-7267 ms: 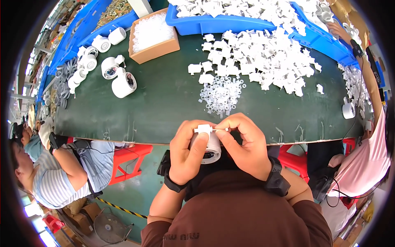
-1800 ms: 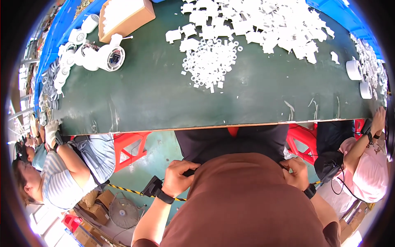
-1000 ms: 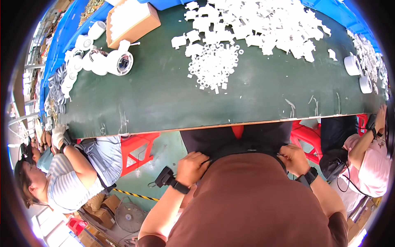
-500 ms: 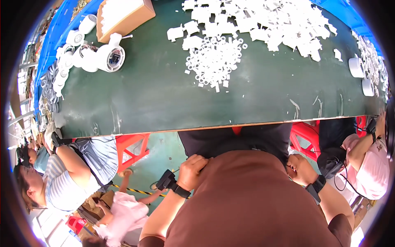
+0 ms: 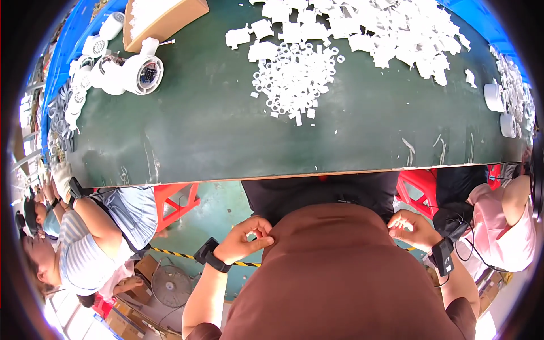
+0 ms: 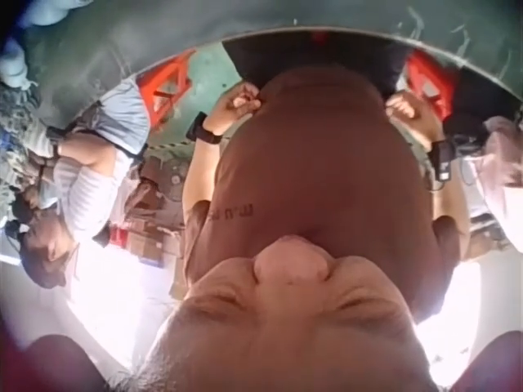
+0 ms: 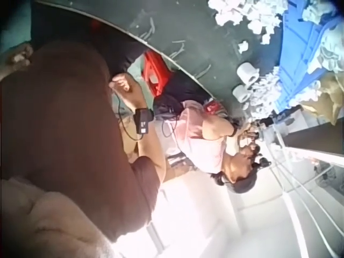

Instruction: The person picks up a white plastic component and a small white ring, then inserts the ring into the component. They then pick up a white camera housing, thread a wire through the assembly, and place the unit on the table.

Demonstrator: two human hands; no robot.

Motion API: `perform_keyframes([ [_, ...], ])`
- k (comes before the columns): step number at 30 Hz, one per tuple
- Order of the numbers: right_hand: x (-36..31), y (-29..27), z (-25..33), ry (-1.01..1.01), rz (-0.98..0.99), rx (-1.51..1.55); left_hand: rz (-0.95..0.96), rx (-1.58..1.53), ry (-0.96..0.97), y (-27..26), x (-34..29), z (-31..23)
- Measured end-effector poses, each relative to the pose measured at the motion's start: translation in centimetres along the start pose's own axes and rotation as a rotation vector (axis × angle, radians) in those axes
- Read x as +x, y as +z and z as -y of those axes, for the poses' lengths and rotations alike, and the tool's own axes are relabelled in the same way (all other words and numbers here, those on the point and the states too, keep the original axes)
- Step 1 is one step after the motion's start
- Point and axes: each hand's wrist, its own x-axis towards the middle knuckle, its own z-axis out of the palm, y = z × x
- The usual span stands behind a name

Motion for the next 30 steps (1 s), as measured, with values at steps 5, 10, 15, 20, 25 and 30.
perform_keyframes([
  [5,0.2,-0.1,1.9,0.092,0.112,-0.174,-0.01,-0.022,-0.022,-0.9,0.4,-0.3],
  [10,0.7,-0.5,2.1,0.036,0.066,-0.052,-0.231,-0.519,-0.035,-0.6,1.7,-0.6],
  [15,0.3,-0.8,2.7,0.131,0.145,-0.038,-0.043,-0.411,-0.172,-0.7,1.2,-1.2],
  [20,0.0,-1.4,2.2,0.136,0.193,-0.077,0.267,-0.352,-0.158,-1.8,-0.6,-0.5],
  [25,0.8,-2.3,1.4,0.042,0.094,0.385,0.05,-0.442,-0.112,-1.4,-0.8,1.2],
  [30,3.3,-2.3,-1.5,-0.018,-0.129,0.304,-0.376,-0.486,-0.092,-0.5,1.1,2.3],
])
